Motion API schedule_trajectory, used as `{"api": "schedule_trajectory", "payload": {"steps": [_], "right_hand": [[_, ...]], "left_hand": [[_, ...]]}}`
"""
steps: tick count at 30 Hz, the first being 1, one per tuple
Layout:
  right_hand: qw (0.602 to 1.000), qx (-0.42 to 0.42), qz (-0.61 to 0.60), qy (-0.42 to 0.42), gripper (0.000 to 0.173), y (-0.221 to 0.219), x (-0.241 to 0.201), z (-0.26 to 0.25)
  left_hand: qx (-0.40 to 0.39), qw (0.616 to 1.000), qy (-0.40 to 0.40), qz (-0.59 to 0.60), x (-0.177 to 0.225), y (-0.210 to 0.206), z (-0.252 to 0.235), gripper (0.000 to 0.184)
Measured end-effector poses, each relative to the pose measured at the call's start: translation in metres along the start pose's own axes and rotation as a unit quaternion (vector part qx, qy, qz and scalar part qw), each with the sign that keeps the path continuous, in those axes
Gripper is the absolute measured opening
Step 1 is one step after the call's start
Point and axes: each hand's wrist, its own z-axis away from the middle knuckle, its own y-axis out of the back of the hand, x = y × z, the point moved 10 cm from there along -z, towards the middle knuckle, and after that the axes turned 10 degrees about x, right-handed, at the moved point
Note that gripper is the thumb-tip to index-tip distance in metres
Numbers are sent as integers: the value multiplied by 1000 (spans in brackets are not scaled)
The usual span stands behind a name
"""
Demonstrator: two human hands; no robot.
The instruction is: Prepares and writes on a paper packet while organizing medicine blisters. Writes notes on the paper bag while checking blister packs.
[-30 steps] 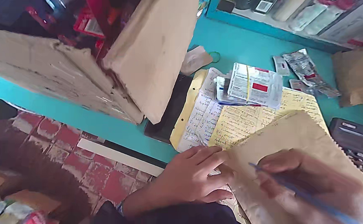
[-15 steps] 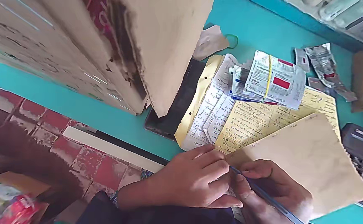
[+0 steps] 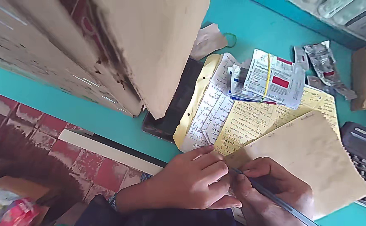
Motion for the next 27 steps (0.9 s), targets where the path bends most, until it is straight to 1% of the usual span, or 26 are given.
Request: {"api": "schedule_trajectory", "payload": {"steps": [2,5,6,8,9,10,11,13,14,15,16,17,19,23,25,27], "right_hand": [[1000,8,2,0,15,0,-1,1],[1000,-28,-7,11,14,3,-9,-1],[999,-47,7,22,13,7,-17,-6],[993,-62,73,63,8,23,-35,-19],[985,-61,128,100,11,31,-44,-27],[969,-54,193,146,20,38,-51,-37],[942,-41,271,194,29,43,-56,-48],[874,-27,405,267,32,38,-63,-69],[842,-34,457,284,34,33,-59,-81],[823,-45,491,284,39,28,-51,-93],[812,-56,508,280,42,25,-42,-103],[806,-57,514,288,41,23,-35,-110],[801,-43,510,311,34,24,-33,-114],[804,13,489,339,30,37,-52,-100],[797,30,488,355,29,38,-57,-90],[781,42,500,372,29,36,-58,-83]], "left_hand": [[0,1000,0,-3,0,-1,0,36],[0,1000,-4,-9,1,-1,0,36],[0,1000,-6,-12,0,-1,0,37],[-6,1000,-6,-15,1,-2,1,37],[-9,1000,-7,-17,1,-3,1,37],[-12,1000,-9,-21,1,-4,1,37],[-14,999,-11,-27,2,-5,1,37],[-17,999,-12,-34,2,-6,2,37],[-17,999,-12,-35,2,-6,1,37],[-14,999,-13,-33,2,-6,1,37],[-12,999,-13,-32,2,-5,1,38],[-8,999,-15,-30,2,-5,2,38],[-5,999,-17,-27,2,-6,2,38],[-6,999,-13,-31,2,-5,2,37],[-8,999,-19,-43,3,-6,2,38],[-17,998,-22,-52,3,-8,2,38]]}}
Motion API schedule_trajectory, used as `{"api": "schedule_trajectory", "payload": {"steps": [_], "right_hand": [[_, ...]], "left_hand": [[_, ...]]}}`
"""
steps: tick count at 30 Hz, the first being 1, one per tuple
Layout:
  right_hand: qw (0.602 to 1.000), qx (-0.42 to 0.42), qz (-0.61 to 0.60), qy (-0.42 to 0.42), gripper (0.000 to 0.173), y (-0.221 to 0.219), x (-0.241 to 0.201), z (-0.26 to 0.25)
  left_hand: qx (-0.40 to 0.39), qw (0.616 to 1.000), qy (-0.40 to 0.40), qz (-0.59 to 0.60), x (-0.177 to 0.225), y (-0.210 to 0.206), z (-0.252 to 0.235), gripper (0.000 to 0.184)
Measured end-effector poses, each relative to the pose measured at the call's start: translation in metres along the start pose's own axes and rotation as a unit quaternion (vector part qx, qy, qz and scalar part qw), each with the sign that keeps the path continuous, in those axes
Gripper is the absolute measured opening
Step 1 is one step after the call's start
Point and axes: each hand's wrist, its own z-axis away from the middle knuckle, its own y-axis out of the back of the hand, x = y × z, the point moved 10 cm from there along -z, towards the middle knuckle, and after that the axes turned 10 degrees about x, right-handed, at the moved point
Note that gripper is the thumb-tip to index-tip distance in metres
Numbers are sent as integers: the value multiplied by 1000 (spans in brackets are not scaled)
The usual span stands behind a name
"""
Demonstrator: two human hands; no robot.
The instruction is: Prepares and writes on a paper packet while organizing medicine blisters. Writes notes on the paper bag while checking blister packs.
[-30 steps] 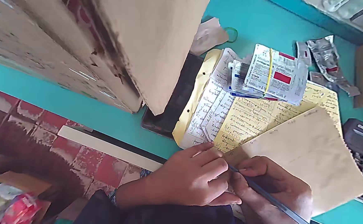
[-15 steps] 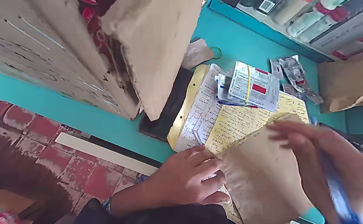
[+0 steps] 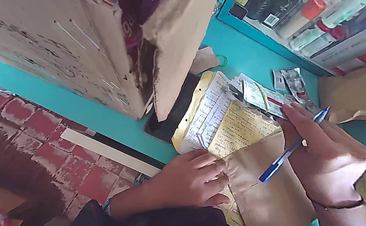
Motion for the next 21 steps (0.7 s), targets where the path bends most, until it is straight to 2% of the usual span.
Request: {"api": "schedule_trajectory", "payload": {"steps": [6,9,13,21], "right_hand": [[999,-3,-13,39,31,-21,2,-4],[998,47,-18,49,32,-5,1,1],[989,92,-29,115,27,20,-26,23],[988,-35,-103,109,28,-1,-43,40]], "left_hand": [[-16,1000,-6,-11,0,-3,-1,37],[-16,1000,-6,-15,0,-3,-1,38],[-13,1000,-9,-18,1,-3,-2,38],[-1,999,-22,-33,4,1,-3,37]]}}
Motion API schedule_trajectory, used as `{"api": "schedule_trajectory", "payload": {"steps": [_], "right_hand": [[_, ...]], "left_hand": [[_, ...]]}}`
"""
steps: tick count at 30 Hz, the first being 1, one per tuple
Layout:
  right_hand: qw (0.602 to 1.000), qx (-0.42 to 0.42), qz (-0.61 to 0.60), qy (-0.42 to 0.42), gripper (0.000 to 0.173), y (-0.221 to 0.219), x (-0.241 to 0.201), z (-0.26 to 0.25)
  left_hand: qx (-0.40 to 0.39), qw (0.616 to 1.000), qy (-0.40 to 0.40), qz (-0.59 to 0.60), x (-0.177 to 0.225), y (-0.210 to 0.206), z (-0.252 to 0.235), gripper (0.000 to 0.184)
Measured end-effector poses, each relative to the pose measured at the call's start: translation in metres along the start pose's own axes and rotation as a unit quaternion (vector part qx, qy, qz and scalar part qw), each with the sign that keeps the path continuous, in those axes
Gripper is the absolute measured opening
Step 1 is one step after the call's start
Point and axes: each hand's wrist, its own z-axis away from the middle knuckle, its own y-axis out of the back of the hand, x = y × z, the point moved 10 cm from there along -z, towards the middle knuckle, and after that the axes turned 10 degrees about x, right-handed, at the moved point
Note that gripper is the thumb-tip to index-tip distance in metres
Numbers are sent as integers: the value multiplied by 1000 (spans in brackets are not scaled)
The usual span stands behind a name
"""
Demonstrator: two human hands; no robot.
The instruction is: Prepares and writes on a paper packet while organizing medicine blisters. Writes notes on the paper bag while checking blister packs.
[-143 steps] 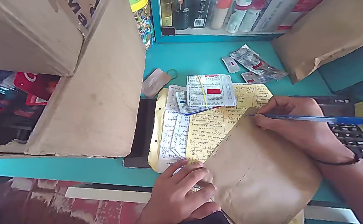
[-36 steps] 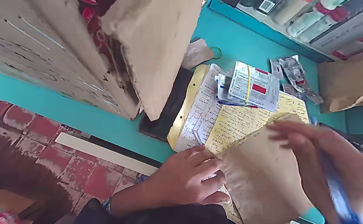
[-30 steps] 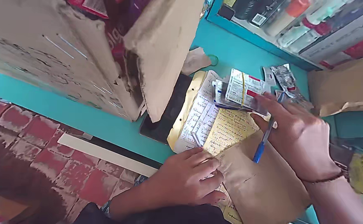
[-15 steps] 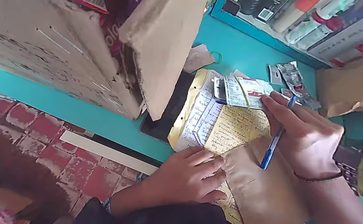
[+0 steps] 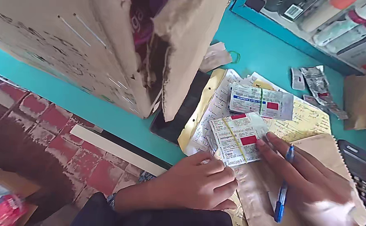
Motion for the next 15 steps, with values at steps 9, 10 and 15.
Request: {"api": "schedule_trajectory", "payload": {"steps": [9,10,15], "right_hand": [[859,-71,-420,-285,48,17,21,14],[833,-76,-454,-307,48,9,15,19],[794,-18,-445,-414,20,-19,2,43]], "left_hand": [[5,999,13,-34,-2,4,-2,40],[8,999,12,-34,-2,3,-1,39],[-11,1000,-5,-9,1,1,2,40]]}}
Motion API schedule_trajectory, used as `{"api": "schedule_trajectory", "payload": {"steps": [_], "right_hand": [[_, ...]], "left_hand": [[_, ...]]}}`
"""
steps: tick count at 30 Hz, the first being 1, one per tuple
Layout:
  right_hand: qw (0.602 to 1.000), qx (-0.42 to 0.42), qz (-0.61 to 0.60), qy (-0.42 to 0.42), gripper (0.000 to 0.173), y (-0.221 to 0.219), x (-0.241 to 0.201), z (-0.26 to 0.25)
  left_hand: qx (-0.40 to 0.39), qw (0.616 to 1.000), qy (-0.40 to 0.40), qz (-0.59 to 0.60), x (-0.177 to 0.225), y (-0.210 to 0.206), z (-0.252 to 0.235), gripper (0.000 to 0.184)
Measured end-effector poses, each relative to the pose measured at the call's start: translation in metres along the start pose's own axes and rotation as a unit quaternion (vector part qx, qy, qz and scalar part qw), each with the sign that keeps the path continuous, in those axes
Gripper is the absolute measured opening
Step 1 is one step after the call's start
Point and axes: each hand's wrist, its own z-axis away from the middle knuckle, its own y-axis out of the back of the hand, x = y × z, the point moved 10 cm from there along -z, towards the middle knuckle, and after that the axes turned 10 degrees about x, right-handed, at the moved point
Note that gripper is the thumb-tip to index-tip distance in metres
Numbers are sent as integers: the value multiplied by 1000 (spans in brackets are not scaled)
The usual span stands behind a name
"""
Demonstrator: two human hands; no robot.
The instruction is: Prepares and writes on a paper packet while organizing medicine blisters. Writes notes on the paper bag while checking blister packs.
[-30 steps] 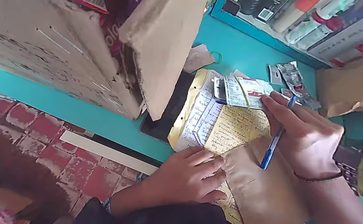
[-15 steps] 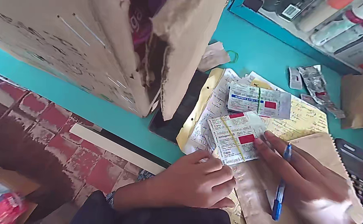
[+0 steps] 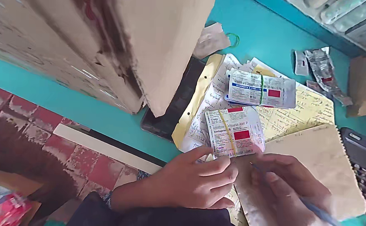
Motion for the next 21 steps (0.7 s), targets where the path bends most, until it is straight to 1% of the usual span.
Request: {"api": "schedule_trajectory", "payload": {"steps": [2,3,6,9,11,13,17,21], "right_hand": [[1000,29,-6,-7,15,1,5,10],[1000,27,-9,-1,14,0,5,15],[1000,16,-11,-13,16,2,4,21],[998,39,0,-54,22,9,6,13],[996,54,4,-64,21,10,6,10],[996,73,16,-46,19,9,6,12],[996,89,17,18,15,8,4,19],[995,89,31,35,15,5,2,18]], "left_hand": [[-9,1000,-3,20,0,-1,0,39],[-12,999,-5,32,0,-1,0,38],[-21,998,-11,64,2,-2,1,37],[-32,997,-15,69,3,-4,2,38],[-36,997,-16,70,3,-4,2,37],[-35,997,-13,73,2,-4,2,35],[-32,996,0,84,2,-4,1,34],[-30,994,-1,102,2,-3,0,34]]}}
